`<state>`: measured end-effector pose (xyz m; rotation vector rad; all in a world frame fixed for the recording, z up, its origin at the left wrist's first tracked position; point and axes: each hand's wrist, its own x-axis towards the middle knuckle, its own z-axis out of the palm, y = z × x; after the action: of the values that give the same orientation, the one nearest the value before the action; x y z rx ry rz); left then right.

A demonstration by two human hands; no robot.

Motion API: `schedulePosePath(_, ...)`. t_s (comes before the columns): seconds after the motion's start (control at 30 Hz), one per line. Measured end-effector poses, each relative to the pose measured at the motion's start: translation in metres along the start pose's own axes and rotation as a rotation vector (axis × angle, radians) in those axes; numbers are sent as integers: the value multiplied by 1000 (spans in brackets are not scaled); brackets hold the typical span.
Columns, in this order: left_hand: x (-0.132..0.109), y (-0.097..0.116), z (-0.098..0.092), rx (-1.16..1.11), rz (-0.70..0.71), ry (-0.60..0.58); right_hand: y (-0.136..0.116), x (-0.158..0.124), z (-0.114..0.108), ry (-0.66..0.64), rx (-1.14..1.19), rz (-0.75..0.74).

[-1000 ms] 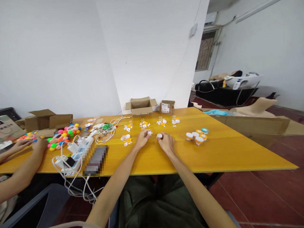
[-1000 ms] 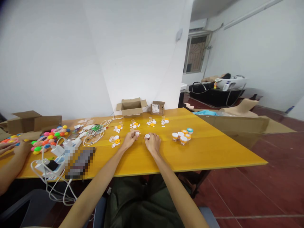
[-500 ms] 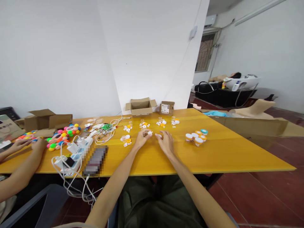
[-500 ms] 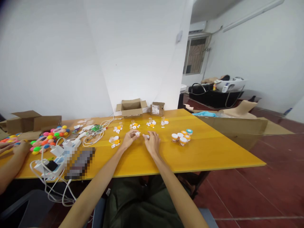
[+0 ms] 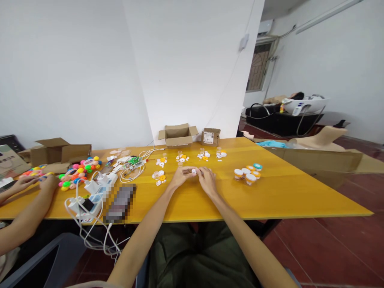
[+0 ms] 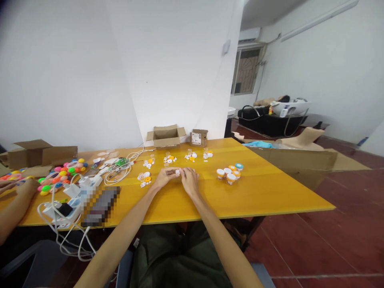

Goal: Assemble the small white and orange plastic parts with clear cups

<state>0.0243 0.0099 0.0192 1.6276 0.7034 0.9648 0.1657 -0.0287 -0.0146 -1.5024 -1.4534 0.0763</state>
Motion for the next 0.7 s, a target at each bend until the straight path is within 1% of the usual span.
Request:
schedulePosePath(0.1, -1, 2, 1, -24, -31, 34, 1, -1, 3, 33, -33, -13)
schedulePosePath(0.2, -1, 4, 1, -34, -47, 49, 2, -1, 5, 36, -71, -19)
schedulePosePath(0.47, -4, 8, 2, -55, -37, 14, 4, -1, 6, -8, -95, -22)
schedulePosePath(0.7, -5, 11, 2, -63, -49, 4, 5, -1, 8, -2, -89, -50)
